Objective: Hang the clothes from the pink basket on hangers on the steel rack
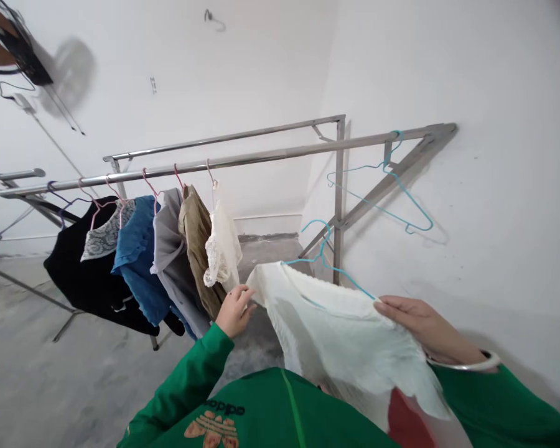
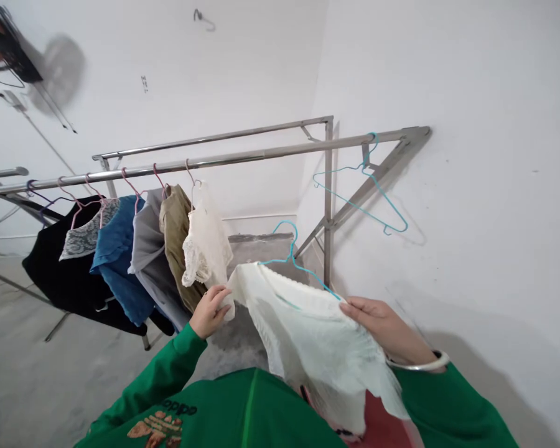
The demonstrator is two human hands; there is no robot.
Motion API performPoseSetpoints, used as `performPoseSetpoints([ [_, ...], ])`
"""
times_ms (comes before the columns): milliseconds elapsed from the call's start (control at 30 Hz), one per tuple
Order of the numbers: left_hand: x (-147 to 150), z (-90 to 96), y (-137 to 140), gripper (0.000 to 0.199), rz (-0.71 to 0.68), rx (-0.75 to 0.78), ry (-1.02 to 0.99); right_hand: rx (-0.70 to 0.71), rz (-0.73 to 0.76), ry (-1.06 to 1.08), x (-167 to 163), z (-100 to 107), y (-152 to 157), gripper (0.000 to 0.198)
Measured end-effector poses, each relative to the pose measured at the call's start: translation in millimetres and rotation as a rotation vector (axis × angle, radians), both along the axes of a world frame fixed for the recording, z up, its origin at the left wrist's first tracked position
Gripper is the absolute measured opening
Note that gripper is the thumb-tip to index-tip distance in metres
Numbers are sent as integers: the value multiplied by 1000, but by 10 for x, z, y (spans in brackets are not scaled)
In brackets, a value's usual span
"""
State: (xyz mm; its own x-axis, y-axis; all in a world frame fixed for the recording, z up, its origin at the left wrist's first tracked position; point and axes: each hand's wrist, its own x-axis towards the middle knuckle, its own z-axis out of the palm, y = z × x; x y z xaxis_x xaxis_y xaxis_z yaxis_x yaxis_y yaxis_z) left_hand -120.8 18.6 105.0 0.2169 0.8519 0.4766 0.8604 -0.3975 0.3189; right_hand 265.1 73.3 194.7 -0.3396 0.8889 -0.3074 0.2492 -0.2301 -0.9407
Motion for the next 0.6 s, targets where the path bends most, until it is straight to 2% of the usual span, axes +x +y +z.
performPoseSetpoints([
  [67, -23, -76, -99, 33, 0, -17, -48, -3, -23, 74, -162, 145, 103, 49],
  [200, -40, -208, -293, 30, -42, -80, -119, 118, -23, 208, -602, 420, 397, 46],
  [367, -47, -271, -486, 30, -24, -193, -148, 449, -57, 265, -1361, 615, 953, 39],
  [500, -63, -302, -586, 32, 0, -251, -168, 660, -67, 81, -2018, 640, 1426, 27],
  [600, -84, -324, -647, 33, 23, -316, -145, 734, -95, -43, -2386, 582, 1589, 23],
])
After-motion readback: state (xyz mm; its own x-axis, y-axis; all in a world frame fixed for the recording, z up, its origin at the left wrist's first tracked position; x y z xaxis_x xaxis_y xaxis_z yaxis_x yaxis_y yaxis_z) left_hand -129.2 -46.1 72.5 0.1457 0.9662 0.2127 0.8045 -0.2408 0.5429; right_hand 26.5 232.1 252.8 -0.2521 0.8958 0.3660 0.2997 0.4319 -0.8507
